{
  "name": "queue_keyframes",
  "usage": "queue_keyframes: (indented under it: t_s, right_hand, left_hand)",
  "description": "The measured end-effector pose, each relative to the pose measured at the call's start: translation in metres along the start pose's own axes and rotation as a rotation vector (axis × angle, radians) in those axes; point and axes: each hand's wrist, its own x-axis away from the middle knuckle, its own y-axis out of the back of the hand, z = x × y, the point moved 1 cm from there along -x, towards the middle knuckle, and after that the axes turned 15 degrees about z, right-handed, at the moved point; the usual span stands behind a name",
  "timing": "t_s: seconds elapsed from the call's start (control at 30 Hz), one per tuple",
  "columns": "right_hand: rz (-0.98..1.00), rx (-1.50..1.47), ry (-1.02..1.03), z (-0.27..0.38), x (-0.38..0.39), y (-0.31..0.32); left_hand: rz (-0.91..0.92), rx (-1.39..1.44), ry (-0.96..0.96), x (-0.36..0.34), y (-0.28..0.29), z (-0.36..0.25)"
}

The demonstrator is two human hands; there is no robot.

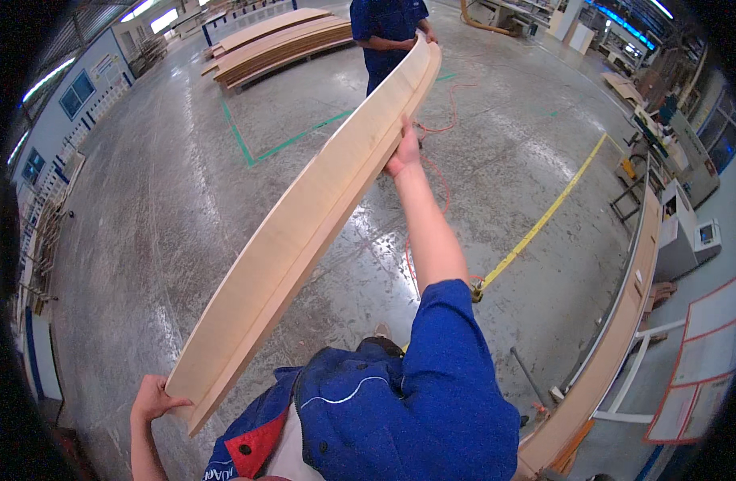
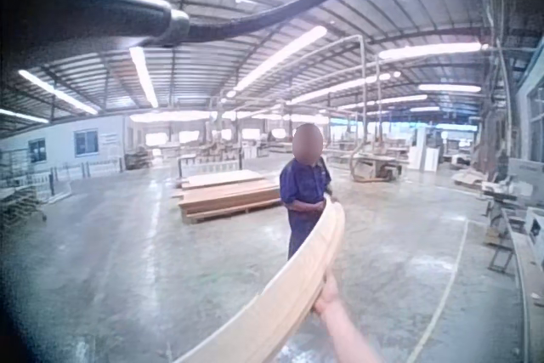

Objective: The person positions a curved wooden board on a miter saw station, performs a cut by lowering the saw blade, and then lifts the piece to show it to another person.

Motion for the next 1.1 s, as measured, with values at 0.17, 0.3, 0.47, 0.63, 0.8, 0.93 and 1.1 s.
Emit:
queue_keyframes:
  t_s: [0.17,0.3,0.47,0.63,0.8,0.93,1.1]
  right_hand:
    - [-0.066,-0.116,-0.095,-0.042,-0.015,0.009]
    - [-0.079,-0.207,-0.108,-0.08,-0.011,-0.007]
    - [-0.135,-0.306,-0.184,-0.138,-0.01,-0.028]
    - [-0.129,-0.331,-0.175,-0.204,-0.01,-0.054]
    - [-0.13,-0.319,-0.246,-0.27,-0.014,-0.067]
    - [-0.125,-0.376,-0.349,-0.309,-0.026,-0.067]
    - [0.073,-0.047,-0.52,-0.329,-0.036,-0.04]
  left_hand:
    - [0.064,-0.133,0.24,-0.033,0.027,0.021]
    - [0.353,0.01,0.276,-0.089,0.101,0.018]
    - [0.18,0.194,-0.247,-0.274,0.206,-0.091]
    - [0.472,0.73,-0.602,-0.48,0.253,-0.289]
    - [0.966,1.09,-0.634,-0.573,0.253,-0.417]
    - [1.162,1.258,-0.652,-0.614,0.265,-0.414]
    - [0.922,1.209,-0.614,-0.635,0.267,-0.383]
